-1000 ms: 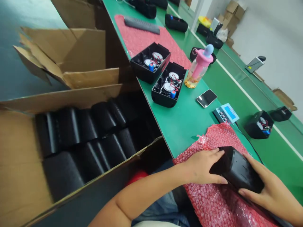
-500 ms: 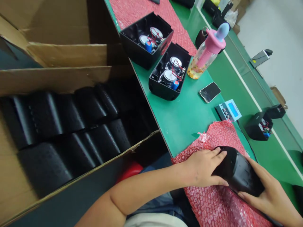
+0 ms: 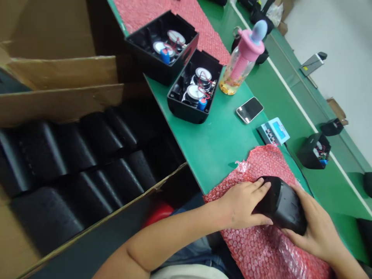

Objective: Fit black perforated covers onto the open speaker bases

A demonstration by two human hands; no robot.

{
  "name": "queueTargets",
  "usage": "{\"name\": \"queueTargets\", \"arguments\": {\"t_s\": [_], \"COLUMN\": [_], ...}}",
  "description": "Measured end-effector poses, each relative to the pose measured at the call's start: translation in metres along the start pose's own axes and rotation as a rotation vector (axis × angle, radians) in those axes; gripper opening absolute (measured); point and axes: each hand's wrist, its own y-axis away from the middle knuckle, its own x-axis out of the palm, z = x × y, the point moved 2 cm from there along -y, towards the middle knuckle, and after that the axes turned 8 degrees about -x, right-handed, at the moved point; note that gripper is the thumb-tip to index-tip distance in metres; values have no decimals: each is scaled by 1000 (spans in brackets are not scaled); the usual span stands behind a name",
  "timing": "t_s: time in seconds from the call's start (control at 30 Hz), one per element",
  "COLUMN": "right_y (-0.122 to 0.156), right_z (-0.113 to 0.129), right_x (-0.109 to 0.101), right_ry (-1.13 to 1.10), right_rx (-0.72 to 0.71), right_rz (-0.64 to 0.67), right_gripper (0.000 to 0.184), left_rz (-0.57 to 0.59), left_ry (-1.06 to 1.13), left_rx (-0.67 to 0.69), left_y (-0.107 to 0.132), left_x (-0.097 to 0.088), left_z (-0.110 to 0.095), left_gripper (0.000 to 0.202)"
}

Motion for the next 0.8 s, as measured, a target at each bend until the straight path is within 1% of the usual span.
{"name": "queueTargets", "arguments": {"t_s": [0.17, 0.3, 0.37, 0.43, 0.5, 0.53, 0.57, 0.6, 0.63, 0.7, 0.73, 0.8], "right_y": [-3, -10, -13, -14, -11, -9, -4, 2, 9, 25, 33, 48], "right_z": [6, 12, 15, 14, 4, -6, -21, -39, -59, -106, -130, -174], "right_x": [5, 4, 1, -1, -1, 0, 0, 0, 0, -1, -1, 1], "right_ry": [-53, -156, -263, -349, -363, -341, -303, -255, -206, -94, -35, 73], "right_rx": [36, 81, 90, 119, 208, 273, 345, 414, 480, 599, 657, 765], "right_rz": [-68, -155, -214, -288, -357, -382, -394, -391, -376, -310, -263, -162], "right_gripper": [86, 84, 81, 75, 63, 55, 48, 40, 34, 21, 21, 25], "left_rz": [94, 127, 99, 24, -60, -87, -90, -58, 13, 237, 354, 480], "left_ry": [-18, -79, -124, -176, -245, -293, -351, -414, -476, -565, -581, -584], "left_rx": [-89, -136, -142, -128, -91, -58, -15, 30, 71, 131, 154, 233], "left_y": [-1, 4, 9, 10, 6, 1, -6, -14, -24, -44, -53, -74], "left_x": [-6, 1, 4, 3, -3, -7, -12, -15, -16, -10, -3, 19], "left_z": [1, 11, 19, 24, 22, 16, 6, -7, -22, -54, -69, -91], "left_gripper": [86, 78, 79, 83, 84, 82, 79, 75, 73, 76, 83, 91]}}
